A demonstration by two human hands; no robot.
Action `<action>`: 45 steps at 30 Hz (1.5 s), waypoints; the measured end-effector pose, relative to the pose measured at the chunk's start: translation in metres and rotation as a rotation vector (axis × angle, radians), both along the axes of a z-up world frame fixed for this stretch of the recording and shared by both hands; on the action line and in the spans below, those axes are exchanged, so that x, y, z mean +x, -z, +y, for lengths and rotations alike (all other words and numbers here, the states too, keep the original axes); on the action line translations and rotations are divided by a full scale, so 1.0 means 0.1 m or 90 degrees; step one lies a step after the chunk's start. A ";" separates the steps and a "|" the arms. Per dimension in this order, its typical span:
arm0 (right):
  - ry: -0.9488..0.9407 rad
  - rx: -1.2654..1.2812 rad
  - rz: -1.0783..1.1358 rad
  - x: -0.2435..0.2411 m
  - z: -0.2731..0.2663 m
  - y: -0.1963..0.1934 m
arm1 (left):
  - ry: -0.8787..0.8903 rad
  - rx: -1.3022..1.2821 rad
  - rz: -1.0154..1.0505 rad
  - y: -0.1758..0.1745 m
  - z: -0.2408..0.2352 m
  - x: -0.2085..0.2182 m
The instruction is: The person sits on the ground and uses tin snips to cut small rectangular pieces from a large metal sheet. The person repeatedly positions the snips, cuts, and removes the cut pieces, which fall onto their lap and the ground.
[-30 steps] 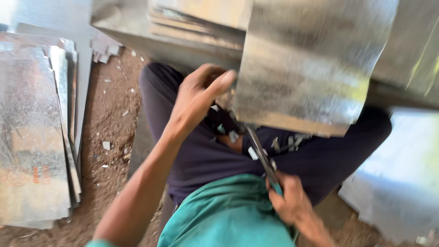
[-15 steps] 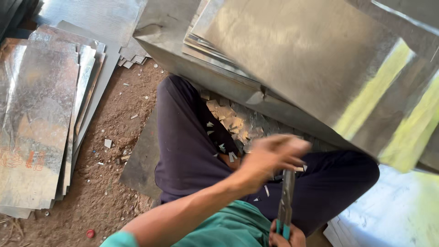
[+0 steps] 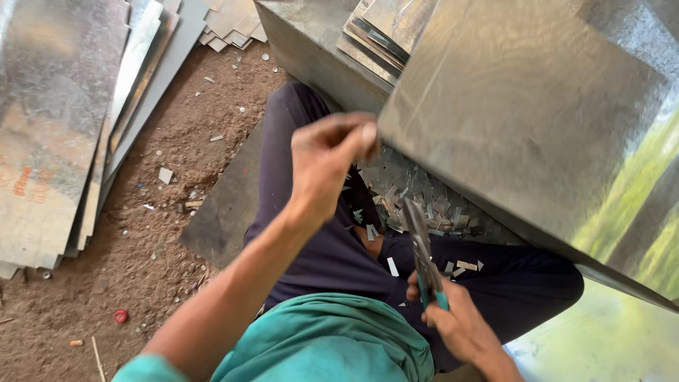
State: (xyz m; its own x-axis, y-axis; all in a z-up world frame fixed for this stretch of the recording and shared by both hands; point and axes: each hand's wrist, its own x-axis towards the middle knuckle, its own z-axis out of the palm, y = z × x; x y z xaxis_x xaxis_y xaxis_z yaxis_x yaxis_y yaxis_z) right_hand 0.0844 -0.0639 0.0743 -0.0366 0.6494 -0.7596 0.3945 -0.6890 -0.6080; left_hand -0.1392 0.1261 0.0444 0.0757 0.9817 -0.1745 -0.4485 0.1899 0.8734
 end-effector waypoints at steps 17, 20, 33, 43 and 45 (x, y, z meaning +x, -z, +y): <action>-0.242 -0.020 -0.143 0.04 1.04 -0.21 | -0.041 -0.110 -0.064 0.13 -0.40 -0.01; -0.265 -0.036 -0.245 0.14 0.93 -0.15 | -0.014 -0.141 -0.081 -0.04 -0.32 -0.12; 0.084 0.047 -0.288 0.89 -2.49 1.33 | 0.097 0.188 0.314 -0.29 0.66 0.43; 0.195 -0.118 -0.211 0.29 -2.15 0.57 | 0.177 -0.234 -0.198 0.11 -1.13 1.51; 0.138 -0.090 -0.189 0.19 -1.66 0.23 | 0.185 -0.214 -0.038 0.15 -1.03 1.17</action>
State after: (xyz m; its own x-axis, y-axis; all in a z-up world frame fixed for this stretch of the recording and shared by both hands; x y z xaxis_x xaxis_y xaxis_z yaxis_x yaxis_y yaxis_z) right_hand 0.1037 -0.2299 0.0511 0.3246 0.5062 -0.7990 0.3753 -0.8443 -0.3825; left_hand -0.0221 0.0234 0.0289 0.3592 0.8079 -0.4672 -0.3829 0.5841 0.7157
